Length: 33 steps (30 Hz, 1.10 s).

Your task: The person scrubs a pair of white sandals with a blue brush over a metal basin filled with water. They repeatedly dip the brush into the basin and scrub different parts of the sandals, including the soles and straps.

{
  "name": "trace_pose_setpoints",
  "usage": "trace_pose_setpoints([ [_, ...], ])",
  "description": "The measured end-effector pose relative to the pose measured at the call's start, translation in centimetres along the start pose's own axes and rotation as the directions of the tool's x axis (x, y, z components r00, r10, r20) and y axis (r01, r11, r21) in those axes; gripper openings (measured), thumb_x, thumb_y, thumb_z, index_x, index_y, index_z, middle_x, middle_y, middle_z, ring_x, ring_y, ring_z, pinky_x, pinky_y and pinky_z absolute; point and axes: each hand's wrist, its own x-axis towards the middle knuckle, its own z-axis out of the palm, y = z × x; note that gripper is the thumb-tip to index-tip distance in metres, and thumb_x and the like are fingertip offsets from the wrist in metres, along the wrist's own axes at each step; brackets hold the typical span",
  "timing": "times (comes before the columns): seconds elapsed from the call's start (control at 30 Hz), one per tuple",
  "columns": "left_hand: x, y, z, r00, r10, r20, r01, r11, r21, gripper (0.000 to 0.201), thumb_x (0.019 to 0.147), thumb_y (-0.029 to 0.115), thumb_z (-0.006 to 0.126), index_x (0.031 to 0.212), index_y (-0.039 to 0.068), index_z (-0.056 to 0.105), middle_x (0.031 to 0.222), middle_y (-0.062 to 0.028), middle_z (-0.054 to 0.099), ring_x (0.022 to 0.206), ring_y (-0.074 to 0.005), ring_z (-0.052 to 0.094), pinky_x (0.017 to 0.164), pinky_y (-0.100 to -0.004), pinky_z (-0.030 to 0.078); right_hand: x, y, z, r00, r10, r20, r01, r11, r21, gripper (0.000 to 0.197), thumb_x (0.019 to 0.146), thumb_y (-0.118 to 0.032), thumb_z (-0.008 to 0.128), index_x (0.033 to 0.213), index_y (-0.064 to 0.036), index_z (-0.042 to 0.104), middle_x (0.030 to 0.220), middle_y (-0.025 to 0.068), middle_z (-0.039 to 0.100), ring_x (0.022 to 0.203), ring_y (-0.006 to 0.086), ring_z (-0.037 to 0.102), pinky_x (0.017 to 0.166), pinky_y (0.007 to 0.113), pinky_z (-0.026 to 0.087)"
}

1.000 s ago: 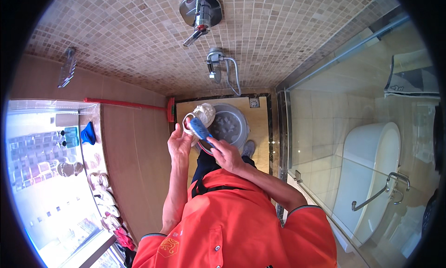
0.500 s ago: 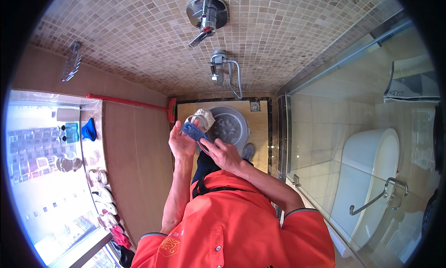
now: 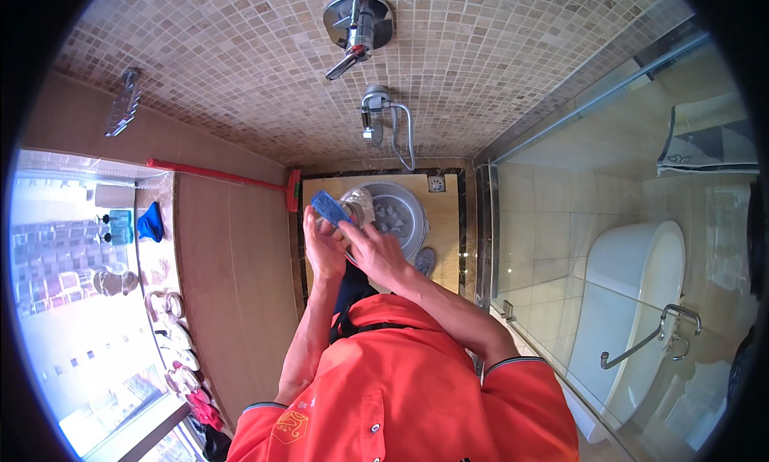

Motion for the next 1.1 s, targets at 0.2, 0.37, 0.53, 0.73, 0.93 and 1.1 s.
trace_pose_setpoints([
  [0.2,-0.1,1.6,-0.6,0.991,0.121,-0.051,-0.116,0.989,0.089,0.054,0.109,0.038,0.048,0.154,0.012,0.033,0.122,-0.0178,0.069,0.099,-0.0335,0.073,0.084,-0.0422,0.06,-7.4,2.0,-2.2,0.996,-0.015,0.083,0.002,0.989,0.15,0.042,0.094,-0.01,0.065,0.136,-0.0135,0.065,0.093,0.0163,0.069,0.064,0.0313,0.069,0.06,0.041,0.057],
  [0.37,0.3,0.9,-1.1,0.958,0.284,-0.038,-0.259,0.914,0.312,0.034,0.106,0.023,0.057,0.131,0.0,0.059,0.11,-0.0118,0.072,0.089,-0.0187,0.072,0.076,-0.0284,0.057,-6.9,4.2,-1.1,0.897,0.409,0.167,-0.437,0.768,0.468,0.042,0.097,-0.015,0.063,0.138,-0.0061,0.064,0.085,0.0139,0.071,0.07,0.0103,0.058,0.064,0.032,0.051],
  [0.53,-1.2,-0.4,0.6,0.944,0.287,0.166,-0.331,0.783,0.527,0.025,0.097,0.007,0.069,0.122,0.002,0.069,0.095,0.0001,0.071,0.085,-0.0071,0.064,0.074,-0.0213,0.048,-5.0,5.7,-0.9,0.853,0.433,0.291,-0.512,0.585,0.629,0.045,0.097,-0.015,0.063,0.14,-0.004,0.062,0.079,0.004,0.065,0.068,0.0083,0.053,0.061,0.027,0.045],
  [0.73,-2.2,-0.8,2.0,0.894,0.22,0.391,-0.433,0.648,0.626,0.059,0.096,-0.008,0.06,0.152,0.005,0.044,0.088,0.0009,0.066,0.084,-0.0061,0.059,0.079,-0.0214,0.047,-2.3,3.4,-4.5,0.62,0.401,0.674,-0.751,0.054,0.658,0.055,0.101,-0.019,0.058,0.154,-0.0099,0.047,0.079,-0.001,0.057,0.05,0.0037,0.038,0.042,0.02,0.028],
  [0.93,-2.7,-0.7,3.1,0.766,0.256,0.589,-0.634,0.157,0.757,0.076,0.093,-0.006,0.064,0.159,0.004,0.028,0.092,-0.011,0.075,0.092,-0.0207,0.071,0.088,-0.0306,0.052,-3.8,5.8,-2.7,0.717,0.339,0.609,-0.568,-0.223,0.792,0.052,0.105,-0.018,0.055,0.156,-0.0134,0.045,0.084,0.0013,0.059,0.048,0.0029,0.036,0.04,0.019,0.028],
  [1.1,-2.1,-0.8,2.9,0.798,0.357,0.486,-0.579,0.232,0.781,0.084,0.089,-0.003,0.072,0.16,0.004,0.026,0.097,-0.0145,0.077,0.106,-0.0266,0.07,0.099,-0.0363,0.05,-3.7,6.7,-2.0,0.764,0.342,0.547,-0.471,-0.283,0.835,0.054,0.105,-0.018,0.056,0.157,-0.0163,0.042,0.086,0.0019,0.059,0.05,0.0032,0.037,0.044,0.018,0.031],
])
